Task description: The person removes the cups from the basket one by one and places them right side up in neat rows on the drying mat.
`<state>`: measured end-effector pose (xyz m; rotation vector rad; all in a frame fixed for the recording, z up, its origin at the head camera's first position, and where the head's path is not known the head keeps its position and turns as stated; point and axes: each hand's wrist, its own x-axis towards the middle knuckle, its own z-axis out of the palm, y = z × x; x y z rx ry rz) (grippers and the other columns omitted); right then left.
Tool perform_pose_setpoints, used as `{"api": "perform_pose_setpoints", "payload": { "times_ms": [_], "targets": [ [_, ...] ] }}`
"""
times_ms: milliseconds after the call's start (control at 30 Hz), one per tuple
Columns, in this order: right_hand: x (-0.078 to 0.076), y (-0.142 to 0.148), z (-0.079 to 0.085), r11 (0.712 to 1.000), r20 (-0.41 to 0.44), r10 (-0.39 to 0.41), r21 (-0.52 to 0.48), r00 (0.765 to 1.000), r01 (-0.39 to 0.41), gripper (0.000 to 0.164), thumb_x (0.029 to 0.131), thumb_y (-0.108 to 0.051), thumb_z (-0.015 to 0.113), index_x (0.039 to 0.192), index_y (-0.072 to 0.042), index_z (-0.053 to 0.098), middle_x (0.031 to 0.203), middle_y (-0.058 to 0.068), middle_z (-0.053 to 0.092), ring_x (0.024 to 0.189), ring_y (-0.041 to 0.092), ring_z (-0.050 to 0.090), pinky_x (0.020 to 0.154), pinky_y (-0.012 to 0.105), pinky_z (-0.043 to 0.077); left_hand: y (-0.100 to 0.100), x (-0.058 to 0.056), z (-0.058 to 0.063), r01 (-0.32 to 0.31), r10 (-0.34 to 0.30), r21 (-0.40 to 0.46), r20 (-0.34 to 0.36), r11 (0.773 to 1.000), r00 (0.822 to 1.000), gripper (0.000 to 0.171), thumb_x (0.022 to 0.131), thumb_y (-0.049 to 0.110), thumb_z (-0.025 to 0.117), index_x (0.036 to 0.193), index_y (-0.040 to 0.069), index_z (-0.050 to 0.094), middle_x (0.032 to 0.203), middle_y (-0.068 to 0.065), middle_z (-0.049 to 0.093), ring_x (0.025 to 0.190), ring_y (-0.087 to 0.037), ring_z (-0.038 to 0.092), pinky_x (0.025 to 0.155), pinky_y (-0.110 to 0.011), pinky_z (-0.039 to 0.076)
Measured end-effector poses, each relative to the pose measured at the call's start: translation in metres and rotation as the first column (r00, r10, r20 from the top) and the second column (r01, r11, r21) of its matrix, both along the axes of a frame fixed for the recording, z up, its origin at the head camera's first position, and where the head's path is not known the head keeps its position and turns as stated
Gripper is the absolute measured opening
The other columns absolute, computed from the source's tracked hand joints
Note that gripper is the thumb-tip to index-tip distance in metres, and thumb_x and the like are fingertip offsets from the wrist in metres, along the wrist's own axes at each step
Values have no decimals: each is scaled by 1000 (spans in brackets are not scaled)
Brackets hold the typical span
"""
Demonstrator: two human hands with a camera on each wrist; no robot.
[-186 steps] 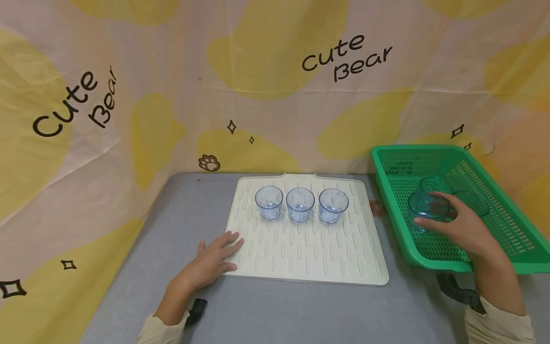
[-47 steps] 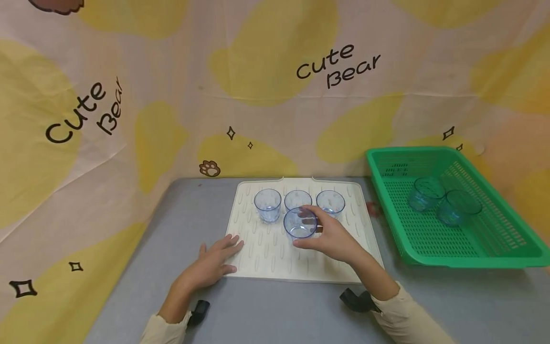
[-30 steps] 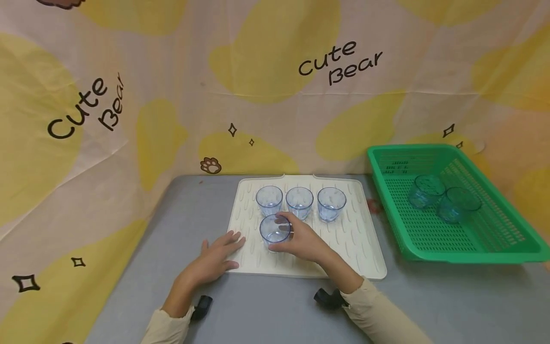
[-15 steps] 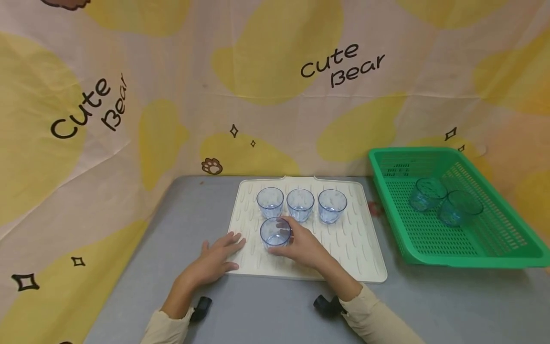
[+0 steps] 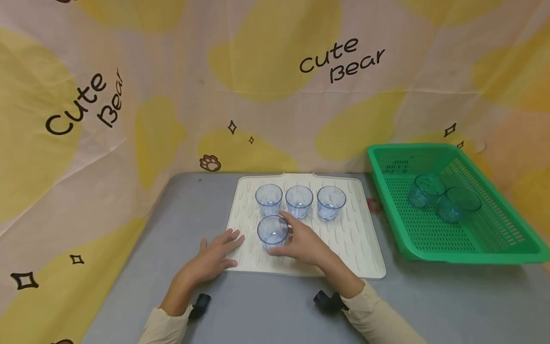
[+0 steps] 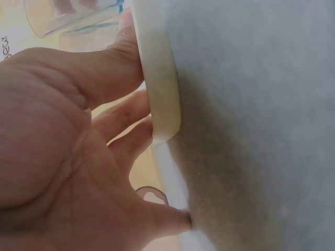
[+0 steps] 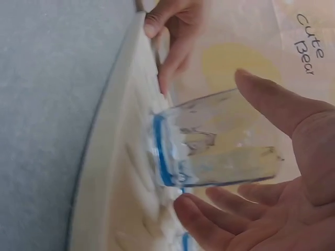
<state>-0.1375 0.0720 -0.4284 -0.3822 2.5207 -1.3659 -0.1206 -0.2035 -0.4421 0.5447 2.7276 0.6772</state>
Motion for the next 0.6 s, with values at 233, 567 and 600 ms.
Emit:
{"api": "perform_pose_setpoints", "payload": {
  "times_ms": [233,567,600],
  "targets": [
    [7,13,14,999,3,43,21,999,-43,108,72,-35,89,158,-13,27,158,5,41,139,30,50,107,48,47,-2,-2,1,17,-17,-10,-18,1000,1000,65,89,18,71,149,10,47,160,-14,37,151,-40,24,105,-83,2],
    [22,73,46,987,-109,69,154,992,-52,97,79,-43,83,156,-14,32,159,9,39,135,37,51,107,54,45,-4,-1,1,15,-15,0,-20,1000,1000,64,90,17,70,149,9,46,160,-14,36,152,-40,23,105,-83,0],
    [23,83,49,988,-137,65,149,988,-44,95,80,-44,81,156,-13,33,159,11,39,134,39,52,105,54,46,-4,-2,1,15,-15,-2,-18,1000,1000,64,90,17,70,149,10,46,160,-14,36,152,-40,23,105,-83,0]
  ]
}}
